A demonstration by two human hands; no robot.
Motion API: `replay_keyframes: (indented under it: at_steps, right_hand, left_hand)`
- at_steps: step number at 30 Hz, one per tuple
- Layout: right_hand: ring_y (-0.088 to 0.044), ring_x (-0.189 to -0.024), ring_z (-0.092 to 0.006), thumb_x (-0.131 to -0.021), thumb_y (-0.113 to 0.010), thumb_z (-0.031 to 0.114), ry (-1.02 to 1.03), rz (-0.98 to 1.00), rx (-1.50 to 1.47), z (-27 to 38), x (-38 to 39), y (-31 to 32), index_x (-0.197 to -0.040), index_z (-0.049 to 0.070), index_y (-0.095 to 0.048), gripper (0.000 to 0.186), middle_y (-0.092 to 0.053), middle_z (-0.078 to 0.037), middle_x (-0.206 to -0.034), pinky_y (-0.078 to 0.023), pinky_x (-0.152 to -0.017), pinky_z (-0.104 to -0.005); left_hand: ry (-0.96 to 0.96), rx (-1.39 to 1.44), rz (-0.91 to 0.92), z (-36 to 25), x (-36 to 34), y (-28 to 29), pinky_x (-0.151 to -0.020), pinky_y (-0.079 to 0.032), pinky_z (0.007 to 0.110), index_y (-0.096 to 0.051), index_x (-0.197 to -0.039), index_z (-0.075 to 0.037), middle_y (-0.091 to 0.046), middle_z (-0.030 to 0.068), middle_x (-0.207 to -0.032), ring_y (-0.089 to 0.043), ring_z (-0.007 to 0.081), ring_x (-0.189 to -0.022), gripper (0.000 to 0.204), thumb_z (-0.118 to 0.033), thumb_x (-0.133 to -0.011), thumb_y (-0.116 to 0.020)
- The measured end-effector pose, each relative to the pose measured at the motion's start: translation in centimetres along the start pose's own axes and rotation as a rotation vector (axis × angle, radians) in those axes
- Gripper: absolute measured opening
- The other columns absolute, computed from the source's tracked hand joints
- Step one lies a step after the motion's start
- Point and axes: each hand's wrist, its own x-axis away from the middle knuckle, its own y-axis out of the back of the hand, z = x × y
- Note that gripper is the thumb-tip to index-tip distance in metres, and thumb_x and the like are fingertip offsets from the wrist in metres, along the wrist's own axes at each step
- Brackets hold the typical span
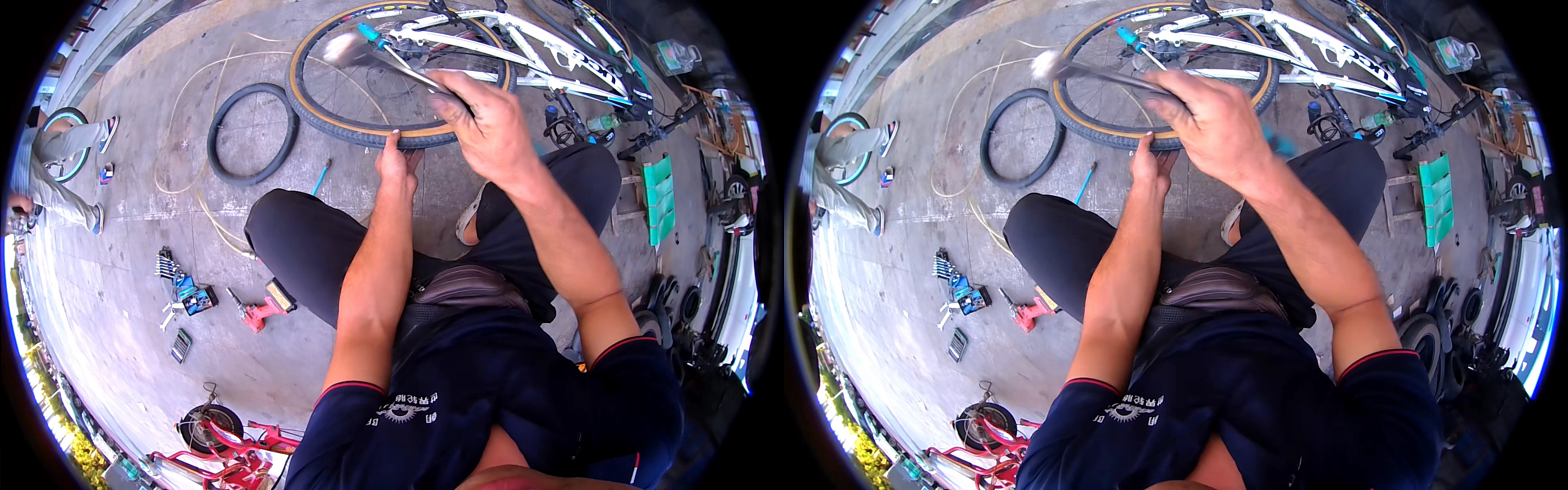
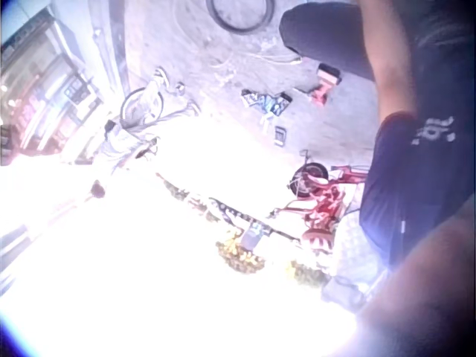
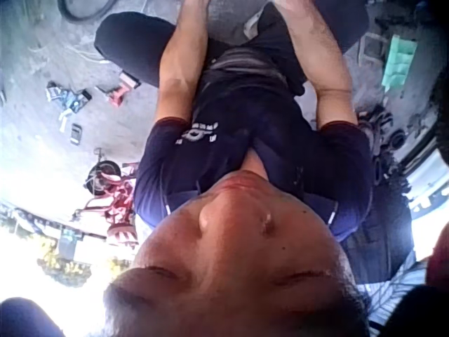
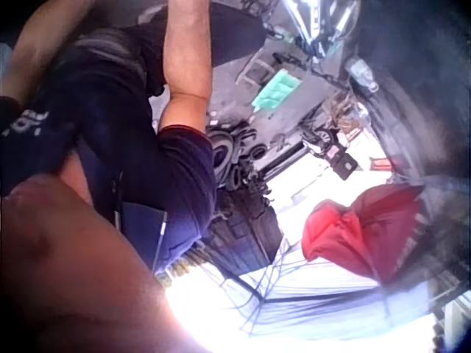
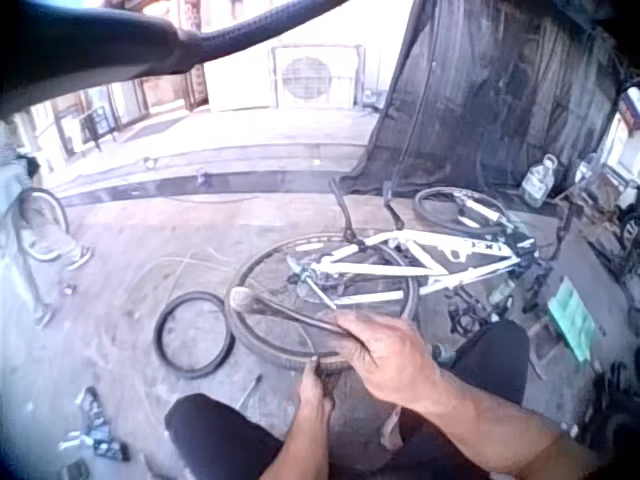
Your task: The person inflates the tires of a small red motorcycle using an air hose with a pressure gauge, then uses a screwdriver to pry the tire off the rim of a white bicycle.
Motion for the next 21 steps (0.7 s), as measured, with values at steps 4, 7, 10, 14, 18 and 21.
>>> replay_keyframes:
  at_steps: [4, 7, 10, 14, 18, 21]
  right_hand:
    - [-0.074, -0.083, -0.0278, -0.09, -0.066, 0.016, 0.08, 0.403, 0.727, 2.4, -1.4, 2.7, -0.098, 0.003, -0.071, 0.016, -0.072, -0.016, -0.087, -0.059, -0.069, -0.0394]
    - [-0.075, -0.082, -0.0296, -0.084, -0.063, 0.012, 0.044, 0.663, 0.924, -1.2, 0.5, 2.7, -0.092, 0.003, -0.073, 0.015, -0.073, -0.015, -0.084, -0.061, -0.07, -0.0407]
    - [-0.075, -0.082, -0.031, -0.086, -0.061, 0.013, -0.138, 0.723, 0.942, -4.8, 4.3, 1.2, -0.092, 0.004, -0.073, 0.016, -0.074, -0.014, -0.084, -0.06, -0.07, -0.0422]
    - [-0.074, -0.084, -0.0331, -0.086, -0.06, 0.011, -0.317, 0.676, 0.913, -5.7, 7.1, 0.2, -0.101, 0.003, -0.071, 0.02, -0.074, -0.016, -0.085, -0.059, -0.072, -0.045]
    - [-0.074, -0.085, -0.036, -0.086, -0.06, 0.009, -0.421, 0.643, 0.862, -6.6, 8.0, 0.4, -0.1, 0.002, -0.069, 0.018, -0.073, -0.019, -0.085, -0.059, -0.073, -0.0477]
    - [-0.073, -0.085, -0.038, -0.086, -0.06, 0.009, -0.484, 0.578, 0.81, -7.8, 8.5, 0.0, -0.1, 0.003, -0.069, 0.018, -0.073, -0.021, -0.085, -0.058, -0.074, -0.0495]
  left_hand:
    - [0.02, 0.025, 0.066, 0.8, -0.9, 0.6, -0.092, -0.058, 0.051, -0.053, -0.125, 0.003, -0.065, 0.0181, -0.118, -0.069, 0.0326, -0.103, 0.035, -0.016, -0.098, -0.062]
    - [0.079, 0.012, 0.093, 2.4, -1.9, 0.0, -0.089, -0.06, 0.048, -0.053, -0.123, 0.005, -0.066, 0.019, -0.116, -0.07, 0.0312, -0.102, 0.033, -0.012, -0.097, -0.062]
    - [0.081, -0.025, 0.098, 3.9, -1.8, -0.7, -0.095, -0.058, 0.047, -0.057, -0.12, 0.005, -0.066, 0.0177, -0.114, -0.068, 0.03, -0.105, 0.029, -0.013, -0.098, -0.06]
    - [0.049, -0.004, 0.087, 4.2, -1.5, -1.2, -0.091, -0.061, 0.046, -0.059, -0.116, 0.006, -0.068, 0.0172, -0.111, -0.07, 0.0303, -0.101, 0.024, -0.008, -0.097, -0.06]
    - [0.046, 0.028, 0.111, 4.3, -1.6, -1.1, -0.094, -0.059, 0.047, -0.058, -0.117, 0.007, -0.067, 0.0182, -0.114, -0.069, 0.0308, -0.104, 0.024, -0.005, -0.097, -0.06]
    - [0.052, 0.035, 0.127, 4.7, -1.7, -1.0, -0.096, -0.058, 0.047, -0.058, -0.118, 0.006, -0.067, 0.0181, -0.116, -0.069, 0.0312, -0.105, 0.024, -0.005, -0.097, -0.06]
